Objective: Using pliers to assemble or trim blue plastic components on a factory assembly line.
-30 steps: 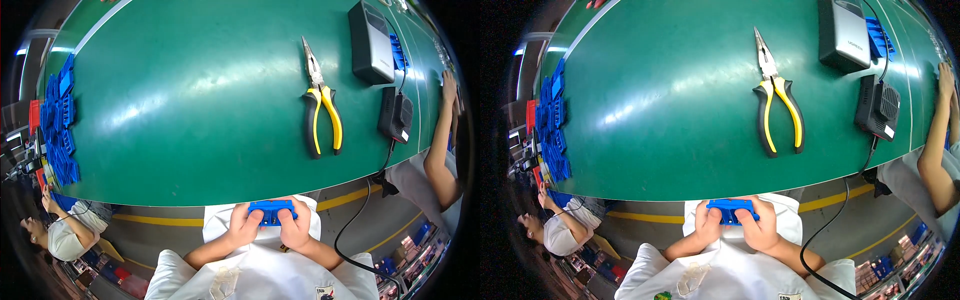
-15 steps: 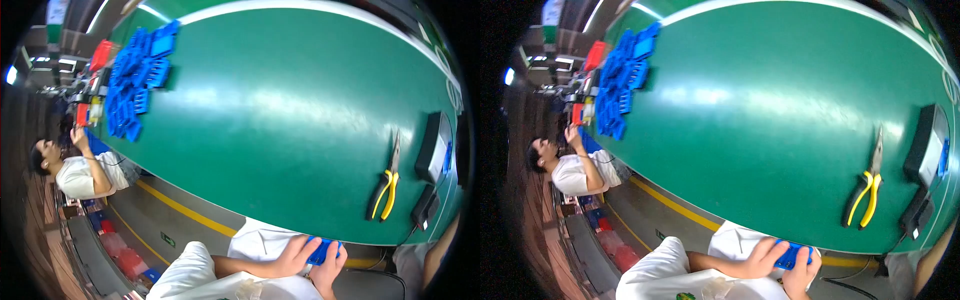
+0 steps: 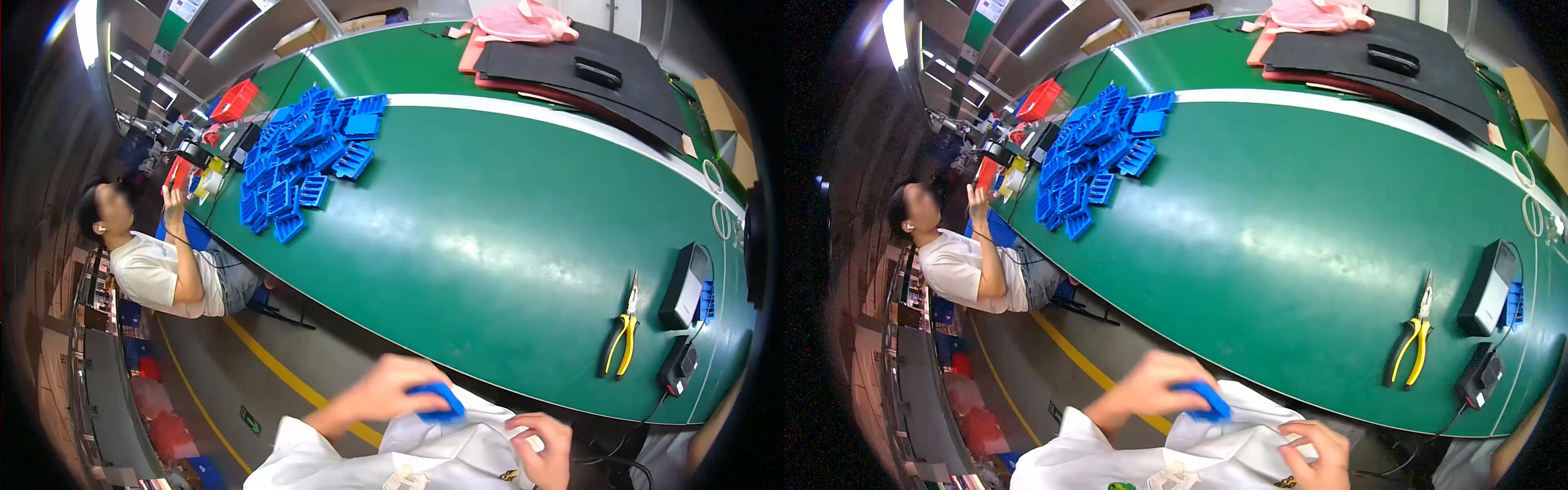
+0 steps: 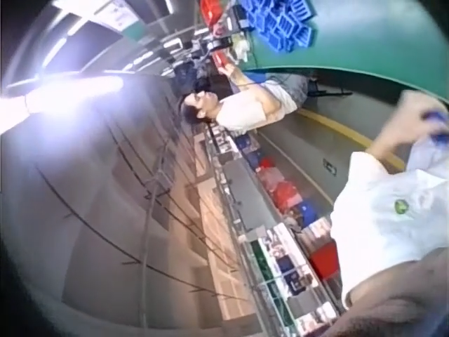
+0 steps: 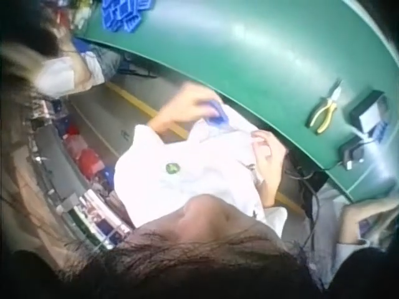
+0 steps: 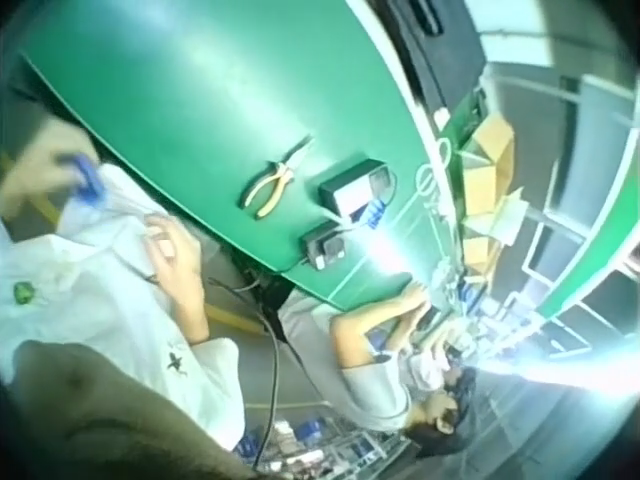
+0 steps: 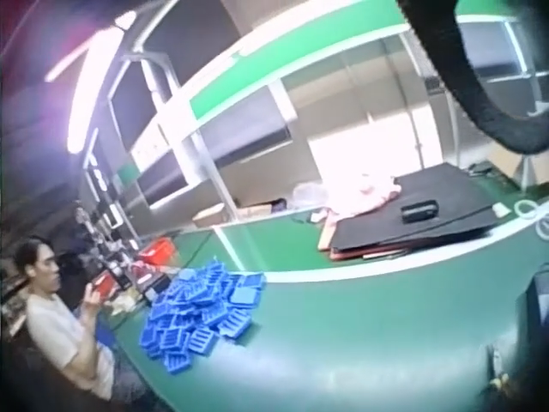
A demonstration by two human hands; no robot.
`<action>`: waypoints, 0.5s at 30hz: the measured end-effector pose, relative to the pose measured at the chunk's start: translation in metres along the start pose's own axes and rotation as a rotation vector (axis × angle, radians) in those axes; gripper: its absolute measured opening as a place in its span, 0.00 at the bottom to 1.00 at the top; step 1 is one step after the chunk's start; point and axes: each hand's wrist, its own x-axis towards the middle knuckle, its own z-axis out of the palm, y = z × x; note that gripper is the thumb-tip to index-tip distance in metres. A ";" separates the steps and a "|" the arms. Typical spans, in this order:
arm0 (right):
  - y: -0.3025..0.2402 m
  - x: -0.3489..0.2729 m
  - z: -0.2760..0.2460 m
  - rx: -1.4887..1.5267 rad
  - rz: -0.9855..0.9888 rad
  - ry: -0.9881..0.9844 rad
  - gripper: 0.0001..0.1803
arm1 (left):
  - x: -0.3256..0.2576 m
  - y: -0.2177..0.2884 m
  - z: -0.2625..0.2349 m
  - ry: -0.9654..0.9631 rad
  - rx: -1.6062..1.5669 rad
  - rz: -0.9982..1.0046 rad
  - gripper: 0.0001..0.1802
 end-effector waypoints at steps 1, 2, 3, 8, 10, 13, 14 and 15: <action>0.002 0.007 0.007 -0.106 -0.381 0.135 0.07 | -0.001 0.006 -0.028 0.108 0.078 -0.084 0.10; 0.007 0.013 0.007 -0.051 -0.411 0.265 0.07 | 0.001 0.002 -0.054 0.272 0.180 -0.135 0.09; 0.010 0.020 -0.003 -0.080 -0.529 0.316 0.06 | 0.003 -0.004 -0.082 0.447 0.278 -0.153 0.08; -0.003 0.059 -0.024 -0.474 -0.551 0.917 0.10 | -0.005 -0.083 -0.257 1.047 0.328 -0.087 0.09; 0.003 0.071 -0.032 -0.548 -0.502 0.943 0.15 | 0.006 -0.107 -0.307 1.246 0.132 -0.128 0.14; 0.004 0.081 -0.032 -0.691 -0.420 0.991 0.20 | 0.014 -0.135 -0.371 1.455 0.358 -0.234 0.22; 0.004 0.081 -0.031 -0.691 -0.425 0.999 0.20 | 0.019 -0.142 -0.387 1.492 0.357 -0.271 0.22; 0.006 0.081 -0.031 -0.710 -0.415 1.030 0.19 | 0.025 -0.153 -0.407 1.525 0.297 -0.250 0.22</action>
